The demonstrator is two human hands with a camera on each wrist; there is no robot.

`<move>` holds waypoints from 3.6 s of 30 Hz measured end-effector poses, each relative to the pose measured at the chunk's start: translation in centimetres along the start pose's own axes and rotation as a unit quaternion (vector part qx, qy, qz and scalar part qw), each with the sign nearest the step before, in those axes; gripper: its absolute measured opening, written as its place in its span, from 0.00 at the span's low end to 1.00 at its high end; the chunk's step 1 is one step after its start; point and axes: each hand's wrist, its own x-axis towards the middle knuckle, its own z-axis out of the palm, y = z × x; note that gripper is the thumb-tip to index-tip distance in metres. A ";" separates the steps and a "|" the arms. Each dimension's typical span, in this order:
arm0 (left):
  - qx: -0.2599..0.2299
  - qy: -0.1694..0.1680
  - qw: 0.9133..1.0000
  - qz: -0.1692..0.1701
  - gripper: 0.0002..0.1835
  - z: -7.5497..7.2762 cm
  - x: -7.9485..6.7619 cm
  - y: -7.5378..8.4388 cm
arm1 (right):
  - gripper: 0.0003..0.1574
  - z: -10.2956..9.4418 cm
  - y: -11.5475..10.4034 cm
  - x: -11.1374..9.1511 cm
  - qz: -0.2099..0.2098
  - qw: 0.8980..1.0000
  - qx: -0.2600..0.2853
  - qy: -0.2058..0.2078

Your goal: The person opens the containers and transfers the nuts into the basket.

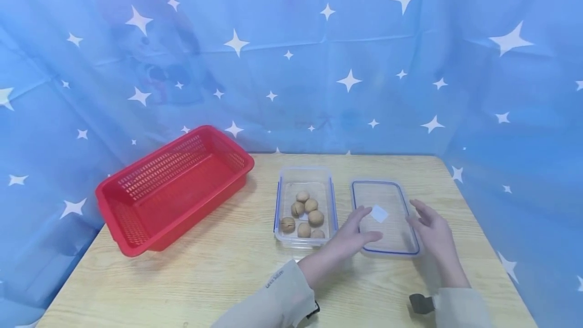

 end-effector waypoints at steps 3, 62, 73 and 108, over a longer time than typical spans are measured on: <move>0.013 -0.009 0.999 0.029 0.33 -0.9 -0.2 0.7 | 0.43 0.5 -1.0 0.1 -0.031 0.999 0.014 0.019; 0.127 -0.109 0.983 0.077 0.19 -15.8 3.4 -3.1 | 0.63 12.2 -7.8 -1.1 -0.200 0.968 0.067 -0.138; 0.248 -0.105 0.959 0.090 0.18 -13.3 3.7 -4.0 | 0.63 12.3 -7.7 -1.2 -0.195 0.969 0.063 -0.138; -0.012 -0.047 0.995 0.083 0.21 -12.2 4.5 -4.9 | 0.63 12.3 -7.9 -1.4 -0.193 0.969 0.066 -0.138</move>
